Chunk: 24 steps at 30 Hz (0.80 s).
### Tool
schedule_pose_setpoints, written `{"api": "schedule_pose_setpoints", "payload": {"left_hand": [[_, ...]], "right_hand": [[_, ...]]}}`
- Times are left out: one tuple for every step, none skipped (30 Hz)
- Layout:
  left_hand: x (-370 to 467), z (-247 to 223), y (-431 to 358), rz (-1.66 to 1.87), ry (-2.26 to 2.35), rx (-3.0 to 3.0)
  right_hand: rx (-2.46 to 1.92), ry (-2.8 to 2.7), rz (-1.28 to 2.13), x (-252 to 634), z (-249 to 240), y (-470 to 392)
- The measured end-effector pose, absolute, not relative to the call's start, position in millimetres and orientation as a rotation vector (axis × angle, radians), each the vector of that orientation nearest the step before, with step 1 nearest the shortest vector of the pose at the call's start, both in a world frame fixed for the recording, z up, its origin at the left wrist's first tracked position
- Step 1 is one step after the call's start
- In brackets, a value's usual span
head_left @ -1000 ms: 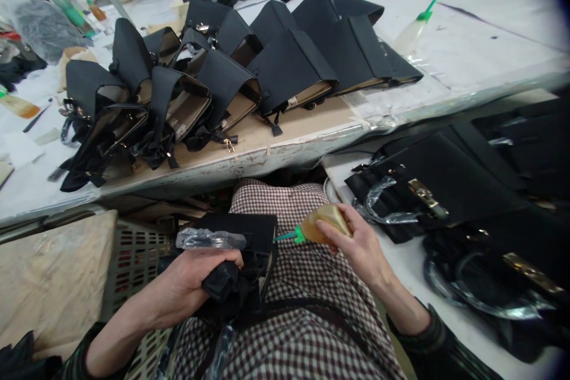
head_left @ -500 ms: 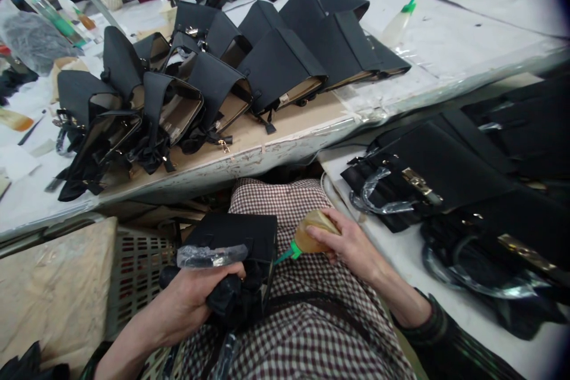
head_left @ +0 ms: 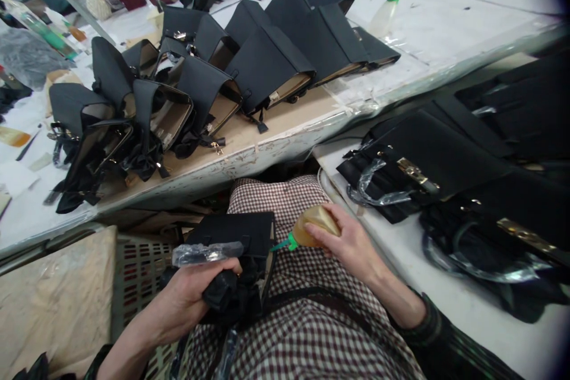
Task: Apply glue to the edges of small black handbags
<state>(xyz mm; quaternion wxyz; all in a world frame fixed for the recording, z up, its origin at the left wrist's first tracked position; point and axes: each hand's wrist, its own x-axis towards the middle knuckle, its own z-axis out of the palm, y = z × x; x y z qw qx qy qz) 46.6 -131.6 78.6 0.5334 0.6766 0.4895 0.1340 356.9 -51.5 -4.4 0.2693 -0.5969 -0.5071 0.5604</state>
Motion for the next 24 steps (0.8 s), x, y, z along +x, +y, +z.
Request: {"api": "schedule_pose_setpoints", "payload": {"left_hand": [[47.1,78.8,-131.1,0.326,1.166,1.615],[47.8,79.1,-130.7,0.331,1.166,1.619],[48.6,79.3,-130.1,0.337,1.166,1.622],[49.6,79.7,-129.6,0.342,1.168,1.621],[50.7,80.1,-129.0,0.350,1.171,1.621],[51.7,80.6,-128.5,0.354,1.171,1.625],[52.6,81.1,-127.9,0.362,1.172,1.632],[53.2,81.5,-127.5,0.371,1.172,1.639],[53.6,81.9,-127.1,0.377,1.168,1.648],[53.7,82.0,-126.8,0.377,1.165,1.659],[53.6,81.9,-126.7,0.368,1.163,1.667],[53.2,81.5,-126.7,0.360,1.165,1.669],[52.8,81.0,-126.8,0.355,1.171,1.669],[52.3,80.3,-126.9,0.348,1.181,1.667],[51.8,79.6,-127.2,0.340,1.194,1.667],[51.4,79.0,-127.4,0.331,1.203,1.666],[51.0,78.7,-127.7,0.323,1.206,1.667],[50.7,78.7,-127.9,0.316,1.204,1.668],[50.5,79.0,-128.0,0.310,1.199,1.668],[50.3,79.4,-128.1,0.305,1.191,1.668],[50.1,79.8,-128.1,0.301,1.187,1.667],[49.9,80.2,-128.1,0.297,1.191,1.665],[49.7,80.4,-128.1,0.290,1.203,1.660],[49.5,80.3,-128.1,0.283,1.216,1.654]], "right_hand": [[-1.615,-1.404,1.467,356.3,-6.7,-51.8],[-1.619,-1.441,1.411,355.9,-8.6,-51.8],[-1.621,-1.475,1.354,355.6,-9.8,-51.8],[-1.622,-1.500,1.305,355.5,-10.4,-51.9],[-1.622,-1.514,1.274,355.7,-10.3,-52.0],[-1.622,-1.516,1.262,356.2,-9.5,-52.3],[-1.621,-1.504,1.261,357.0,-8.1,-52.7],[-1.621,-1.474,1.271,358.1,-6.2,-53.1],[-1.621,-1.429,1.292,359.3,-3.9,-53.5],[-1.621,-1.378,1.319,360.6,-1.5,-53.6],[-1.619,-1.335,1.346,361.7,0.8,-53.4],[-1.617,-1.313,1.367,362.6,2.9,-52.9],[-1.615,-1.321,1.376,363.0,4.5,-52.1],[-1.615,-1.354,1.374,363.0,5.6,-51.0],[-1.620,-1.396,1.368,362.6,6.1,-49.8],[-1.627,-1.430,1.377,361.7,6.1,-48.5],[-1.631,-1.444,1.410,360.6,5.8,-47.3],[-1.629,-1.439,1.464,359.4,5.4,-46.3],[-1.623,-1.414,1.533,358.3,5.1,-45.5],[-1.612,-1.378,1.603,357.4,5.1,-45.0],[-1.593,-1.341,1.662,356.8,5.5,-44.9],[-1.571,-1.304,1.708,356.5,6.2,-45.1],[-1.551,-1.267,1.749,356.6,7.2,-45.7],[-1.530,-1.230,1.784,357.0,8.5,-46.8]]}}
